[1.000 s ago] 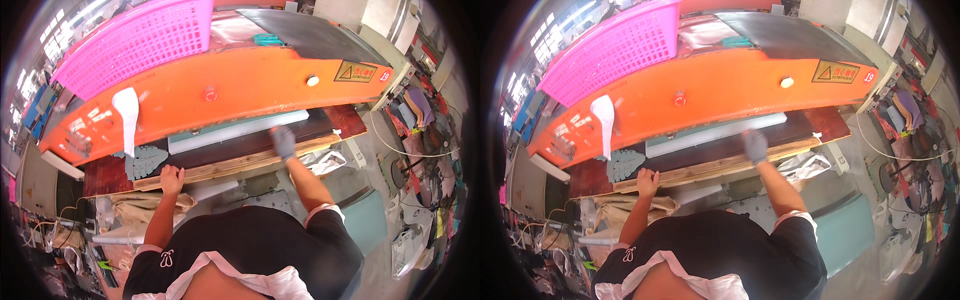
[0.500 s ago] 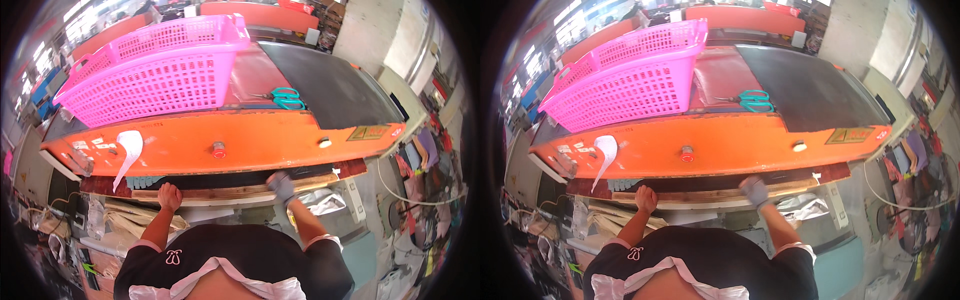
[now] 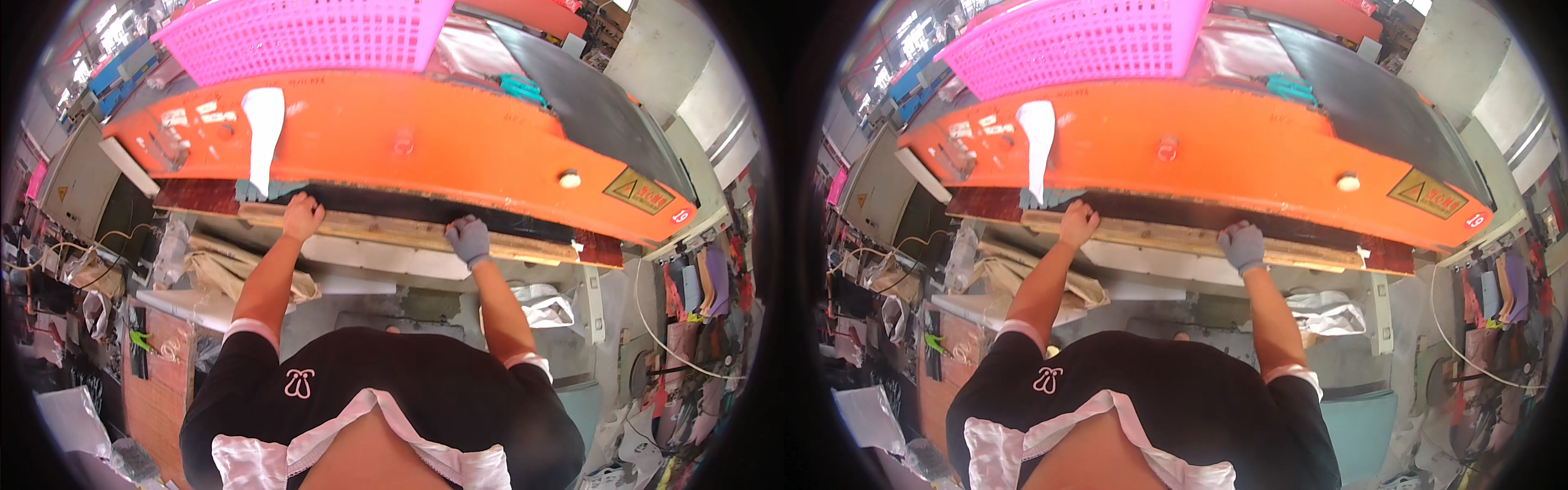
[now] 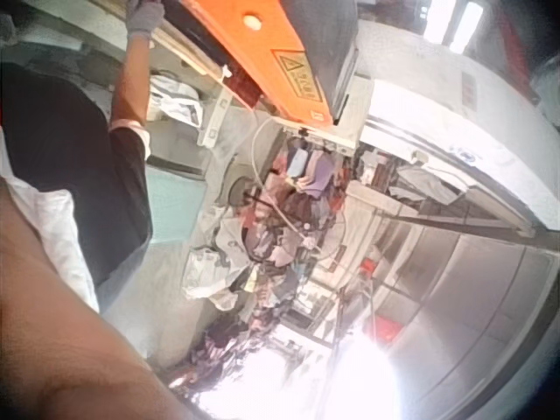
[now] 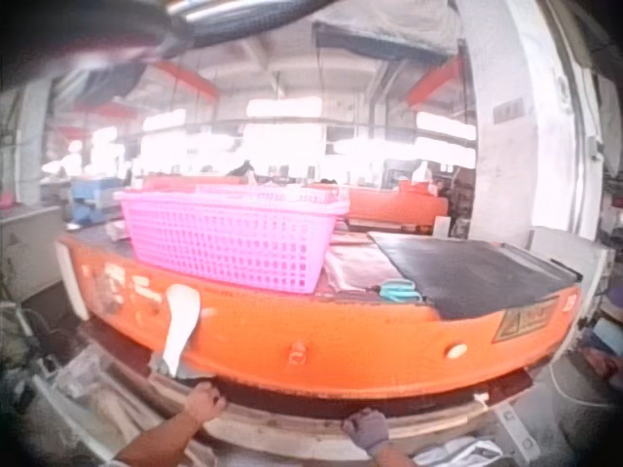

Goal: The person uses a squeegee to press a light-blue vinyl sheet on a cutting machine, then peels away excess vinyl to reveal cut characters. They repeat this process on multiple sheets, stacking the finished pieces and discarding the waste.

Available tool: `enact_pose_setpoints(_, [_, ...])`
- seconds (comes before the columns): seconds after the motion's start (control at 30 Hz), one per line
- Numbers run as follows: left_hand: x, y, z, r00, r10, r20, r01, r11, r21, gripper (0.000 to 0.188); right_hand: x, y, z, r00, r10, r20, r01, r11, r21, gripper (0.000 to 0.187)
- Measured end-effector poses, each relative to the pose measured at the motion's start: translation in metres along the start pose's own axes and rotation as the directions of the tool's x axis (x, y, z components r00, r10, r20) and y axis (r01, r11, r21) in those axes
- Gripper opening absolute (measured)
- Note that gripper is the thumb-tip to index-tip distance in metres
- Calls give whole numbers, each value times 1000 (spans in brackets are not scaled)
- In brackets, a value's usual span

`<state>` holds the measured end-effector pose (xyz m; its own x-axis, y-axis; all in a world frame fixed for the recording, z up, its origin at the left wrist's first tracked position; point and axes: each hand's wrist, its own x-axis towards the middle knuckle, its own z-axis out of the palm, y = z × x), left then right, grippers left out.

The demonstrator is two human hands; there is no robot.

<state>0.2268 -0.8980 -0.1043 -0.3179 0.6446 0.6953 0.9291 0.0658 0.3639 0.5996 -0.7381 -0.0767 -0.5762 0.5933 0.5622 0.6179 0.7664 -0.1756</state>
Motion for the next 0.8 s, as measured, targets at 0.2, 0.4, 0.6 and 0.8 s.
enact_pose_setpoints(0.2, [-43, 9, -21, 996, -54, 75, 51, 998, 34, 22, -43, -22, -3, 996, 21, -87, -15, 997, 70, 22])
enact_pose_setpoints(0.4, [-120, 31, -83, 981, 95, 167, -97, 995, 4, 25, -133, -79, -31, 985, 49, -168, -52, 999, -13, 20])
enact_pose_setpoints(0.6, [-207, 36, -128, 980, 141, 139, -131, 988, -81, 22, -193, -155, -39, 954, 256, -153, -207, 937, 281, 16])
enact_pose_setpoints(0.8, [-286, 45, -165, 968, 215, 129, -200, 972, -123, 17, -122, -242, -1, 983, 65, -169, -37, 985, 168, 59])
